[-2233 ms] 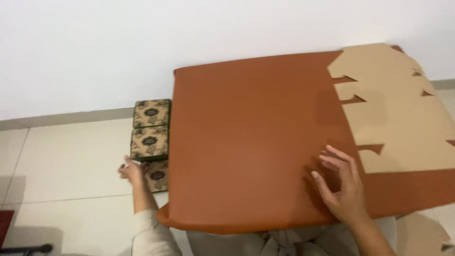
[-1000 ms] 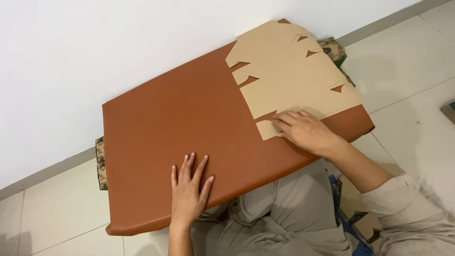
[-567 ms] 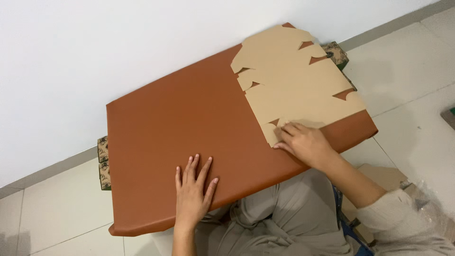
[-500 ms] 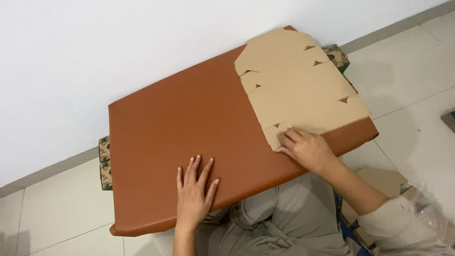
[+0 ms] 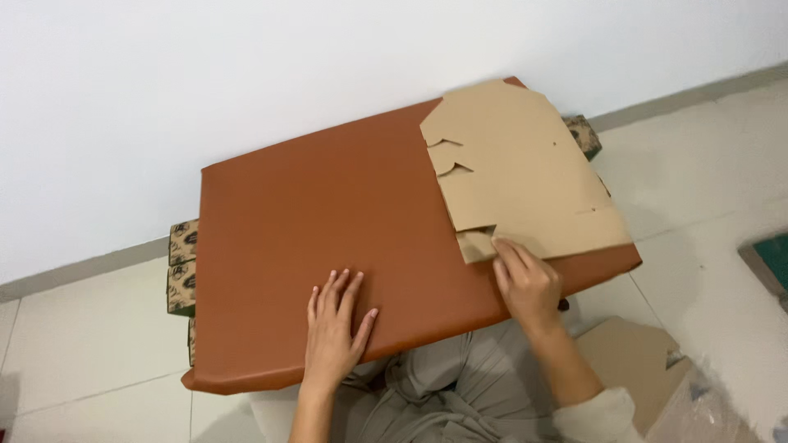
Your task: The person assembles a small cardboard box by folding its sides and securing them with green tape. They then place the finished box on a stack of similar boxes. Next, they pick up a larger flat cardboard piece and begin folding it into a box shape, applying green tape to the edges to hold the structure together.
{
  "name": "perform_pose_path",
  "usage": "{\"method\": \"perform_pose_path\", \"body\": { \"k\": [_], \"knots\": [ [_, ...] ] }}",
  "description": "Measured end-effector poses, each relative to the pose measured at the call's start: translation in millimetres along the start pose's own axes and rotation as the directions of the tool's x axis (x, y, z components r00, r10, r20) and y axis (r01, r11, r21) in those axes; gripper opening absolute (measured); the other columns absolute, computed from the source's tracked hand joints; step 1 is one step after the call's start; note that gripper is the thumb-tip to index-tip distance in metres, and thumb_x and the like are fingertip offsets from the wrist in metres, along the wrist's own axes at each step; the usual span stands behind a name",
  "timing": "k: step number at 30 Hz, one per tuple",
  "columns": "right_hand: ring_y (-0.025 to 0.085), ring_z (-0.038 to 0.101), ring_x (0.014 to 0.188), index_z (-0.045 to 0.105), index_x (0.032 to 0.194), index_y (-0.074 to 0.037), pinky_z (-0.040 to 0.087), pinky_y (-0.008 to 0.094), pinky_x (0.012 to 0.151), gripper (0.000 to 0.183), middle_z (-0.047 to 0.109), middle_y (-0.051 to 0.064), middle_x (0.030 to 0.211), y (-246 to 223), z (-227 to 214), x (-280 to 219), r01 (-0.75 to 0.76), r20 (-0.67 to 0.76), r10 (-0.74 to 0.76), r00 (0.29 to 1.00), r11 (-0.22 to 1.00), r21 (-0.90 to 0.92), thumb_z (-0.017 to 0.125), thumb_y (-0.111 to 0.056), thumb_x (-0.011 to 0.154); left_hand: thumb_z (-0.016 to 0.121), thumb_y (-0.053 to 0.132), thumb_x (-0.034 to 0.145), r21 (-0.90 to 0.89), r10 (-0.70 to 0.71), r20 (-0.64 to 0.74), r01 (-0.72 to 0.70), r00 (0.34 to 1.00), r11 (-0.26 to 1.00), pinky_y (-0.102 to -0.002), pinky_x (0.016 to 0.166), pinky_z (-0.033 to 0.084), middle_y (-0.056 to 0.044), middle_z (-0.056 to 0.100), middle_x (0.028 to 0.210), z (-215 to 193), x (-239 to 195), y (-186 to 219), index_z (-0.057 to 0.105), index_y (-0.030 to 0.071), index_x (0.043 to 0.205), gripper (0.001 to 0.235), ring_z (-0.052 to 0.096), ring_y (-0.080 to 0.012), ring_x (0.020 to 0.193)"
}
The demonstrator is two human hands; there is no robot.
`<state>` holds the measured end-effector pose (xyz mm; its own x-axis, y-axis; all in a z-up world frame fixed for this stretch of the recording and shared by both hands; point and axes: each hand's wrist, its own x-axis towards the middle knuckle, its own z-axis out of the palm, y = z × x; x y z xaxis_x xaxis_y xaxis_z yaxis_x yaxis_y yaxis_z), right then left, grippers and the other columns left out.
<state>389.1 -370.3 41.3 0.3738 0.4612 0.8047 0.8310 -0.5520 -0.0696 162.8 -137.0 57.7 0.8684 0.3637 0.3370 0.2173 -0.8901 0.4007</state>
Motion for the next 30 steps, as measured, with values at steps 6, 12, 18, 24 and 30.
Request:
{"method": "perform_pose_path", "body": {
  "k": [6,12,18,24,30],
  "knots": [
    [0.023,0.079,0.095,0.068,0.122,-0.005,0.072,0.026,0.071,0.031,0.073,0.013,0.121,-38,4,-57,0.180,-0.120,-0.155,0.981,0.954,0.239,0.075,0.004,0.093,0.066,0.028,0.096,-0.012,-0.013,-0.292,0.010,0.956,1.000,-0.052,0.115,0.036,-0.014,0.040,0.157,3,-23,-11,0.038,0.011,0.153,0.066,0.036,-0.0366,0.150],
    [0.029,0.078,0.093,0.071,0.110,0.005,0.066,0.031,0.077,0.027,0.076,0.017,0.105,-19,-5,-28,0.149,-0.209,-0.097,0.973,0.957,0.249,0.062,0.023,0.092,0.059,0.044,0.098,-0.016,0.189,-0.005,-0.189,0.982,0.982,-0.053,0.116,0.028,-0.012,0.051,0.149,-1,-13,10,0.042,0.009,0.150,0.065,0.046,-0.0267,0.138],
    [0.027,0.076,0.088,0.077,0.104,-0.003,0.062,0.037,0.074,0.023,0.079,0.010,0.098,-27,-14,6,0.017,-0.049,-0.005,0.999,0.967,0.254,0.069,0.012,0.089,0.044,0.066,0.096,-0.090,0.142,0.274,-0.122,0.951,0.988,-0.061,0.119,0.010,-0.034,0.036,0.153,40,35,60,0.043,0.011,0.152,0.078,0.023,-0.0447,0.150],
    [0.024,0.075,0.091,0.077,0.105,-0.006,0.061,0.033,0.079,0.023,0.078,0.008,0.102,-15,-15,-4,-0.007,-0.086,0.027,0.996,0.975,0.223,0.063,0.009,0.094,0.045,0.051,0.101,-0.097,0.242,0.247,-0.224,0.938,0.970,-0.054,0.122,0.019,-0.036,0.039,0.150,88,80,72,0.057,0.009,0.140,0.058,0.024,-0.0466,0.151],
    [0.022,0.075,0.089,0.076,0.106,-0.008,0.060,0.031,0.075,0.022,0.078,0.005,0.100,18,-8,2,-0.062,-0.064,0.070,0.995,0.990,0.125,0.063,0.008,0.097,0.038,0.059,0.101,0.007,0.240,0.381,-0.262,0.893,0.965,-0.048,0.126,0.016,-0.031,0.033,0.157,113,124,71,0.054,0.007,0.138,0.066,0.022,-0.0386,0.154]
  ]
}}
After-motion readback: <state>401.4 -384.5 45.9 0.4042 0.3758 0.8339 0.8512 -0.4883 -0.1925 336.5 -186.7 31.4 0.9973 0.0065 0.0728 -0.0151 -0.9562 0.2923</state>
